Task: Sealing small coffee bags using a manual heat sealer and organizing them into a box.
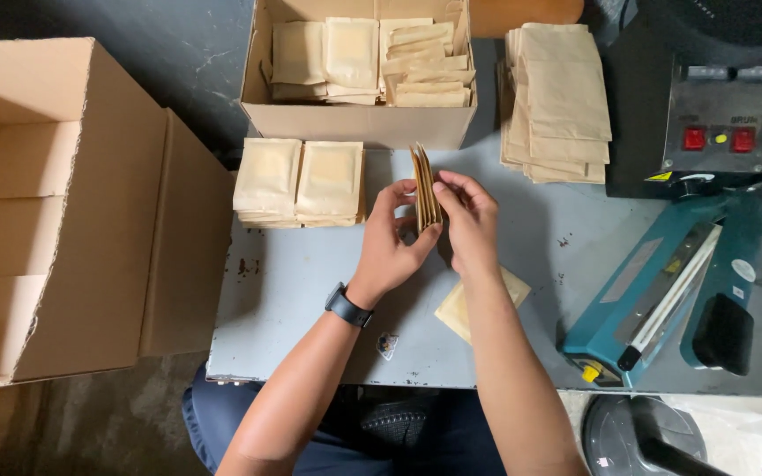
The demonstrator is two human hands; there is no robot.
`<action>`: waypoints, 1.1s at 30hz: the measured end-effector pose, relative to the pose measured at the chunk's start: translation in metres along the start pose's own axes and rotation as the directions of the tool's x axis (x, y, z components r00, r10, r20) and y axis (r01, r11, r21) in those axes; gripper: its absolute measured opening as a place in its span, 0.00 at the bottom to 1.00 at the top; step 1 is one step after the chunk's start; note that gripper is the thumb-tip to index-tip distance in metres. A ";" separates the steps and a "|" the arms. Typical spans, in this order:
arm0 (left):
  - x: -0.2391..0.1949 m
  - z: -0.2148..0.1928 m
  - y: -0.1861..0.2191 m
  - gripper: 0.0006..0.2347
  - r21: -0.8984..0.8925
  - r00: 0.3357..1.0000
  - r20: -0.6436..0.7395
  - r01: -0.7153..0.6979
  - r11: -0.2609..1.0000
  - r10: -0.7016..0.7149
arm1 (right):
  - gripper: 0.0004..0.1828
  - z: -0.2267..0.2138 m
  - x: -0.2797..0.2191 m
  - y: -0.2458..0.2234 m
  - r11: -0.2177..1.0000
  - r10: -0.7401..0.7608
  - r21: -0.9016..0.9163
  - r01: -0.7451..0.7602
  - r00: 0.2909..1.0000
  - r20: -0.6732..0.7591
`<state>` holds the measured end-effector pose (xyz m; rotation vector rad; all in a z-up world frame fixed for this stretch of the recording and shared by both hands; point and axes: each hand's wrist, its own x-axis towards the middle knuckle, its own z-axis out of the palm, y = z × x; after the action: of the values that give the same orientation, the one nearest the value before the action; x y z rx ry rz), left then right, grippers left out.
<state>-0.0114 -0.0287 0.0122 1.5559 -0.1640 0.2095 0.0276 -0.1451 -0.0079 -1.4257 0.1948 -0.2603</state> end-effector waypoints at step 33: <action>0.002 0.001 -0.037 0.29 0.736 0.939 0.205 -0.334 0.588 0.276 | 0.15 -0.008 0.014 0.020 0.996 0.090 -0.006 -0.090 0.994 0.068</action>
<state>-0.0006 -0.0303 -0.0232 2.3971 -0.4484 0.5570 0.0393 -0.1544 -0.0286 -1.4222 0.2031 -0.1370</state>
